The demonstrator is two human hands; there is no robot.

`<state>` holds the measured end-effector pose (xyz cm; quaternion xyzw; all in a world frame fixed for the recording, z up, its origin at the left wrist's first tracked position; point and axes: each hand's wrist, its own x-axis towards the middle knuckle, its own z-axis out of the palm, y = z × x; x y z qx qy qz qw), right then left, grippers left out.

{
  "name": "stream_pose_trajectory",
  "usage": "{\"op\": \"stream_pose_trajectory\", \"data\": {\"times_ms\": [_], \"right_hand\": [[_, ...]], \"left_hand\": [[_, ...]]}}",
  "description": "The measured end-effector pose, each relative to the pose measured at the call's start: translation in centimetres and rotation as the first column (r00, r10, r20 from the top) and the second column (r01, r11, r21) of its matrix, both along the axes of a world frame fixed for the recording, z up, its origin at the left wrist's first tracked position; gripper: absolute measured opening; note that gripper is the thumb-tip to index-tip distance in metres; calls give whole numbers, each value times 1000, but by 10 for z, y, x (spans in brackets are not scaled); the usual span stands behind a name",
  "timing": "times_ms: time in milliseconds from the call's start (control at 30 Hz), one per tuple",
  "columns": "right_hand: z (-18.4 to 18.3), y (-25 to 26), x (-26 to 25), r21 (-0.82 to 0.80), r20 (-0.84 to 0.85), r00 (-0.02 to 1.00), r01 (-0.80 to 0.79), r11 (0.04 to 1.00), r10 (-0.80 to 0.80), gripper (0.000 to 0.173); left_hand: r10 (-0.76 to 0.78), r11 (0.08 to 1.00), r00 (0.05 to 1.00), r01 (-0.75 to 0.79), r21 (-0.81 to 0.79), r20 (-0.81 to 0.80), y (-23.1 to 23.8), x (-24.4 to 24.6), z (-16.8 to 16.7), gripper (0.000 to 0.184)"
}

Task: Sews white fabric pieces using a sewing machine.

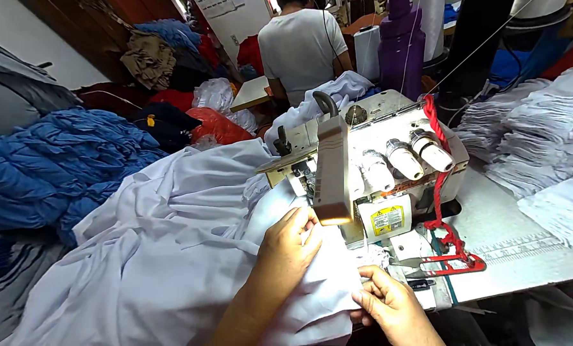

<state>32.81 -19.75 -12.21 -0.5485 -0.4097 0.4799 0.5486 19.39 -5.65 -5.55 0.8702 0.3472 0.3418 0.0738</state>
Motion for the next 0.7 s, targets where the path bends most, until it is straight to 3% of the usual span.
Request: {"op": "stream_pose_trajectory", "data": {"times_ms": [200,400,700], "right_hand": [[0,0,3,-5,43,999,-12,1000,13,11],[-3,-20,-1,91,73,990,-126,988,120,14],[-6,-27,-11,151,102,987,-138,979,123,17]], "left_hand": [[0,999,1000,0,-43,-3,8,-4,-6,13],[-10,998,997,5,-61,-82,-2,-13,-3,14],[-20,990,994,4,-140,-111,-4,-16,3,14]]}}
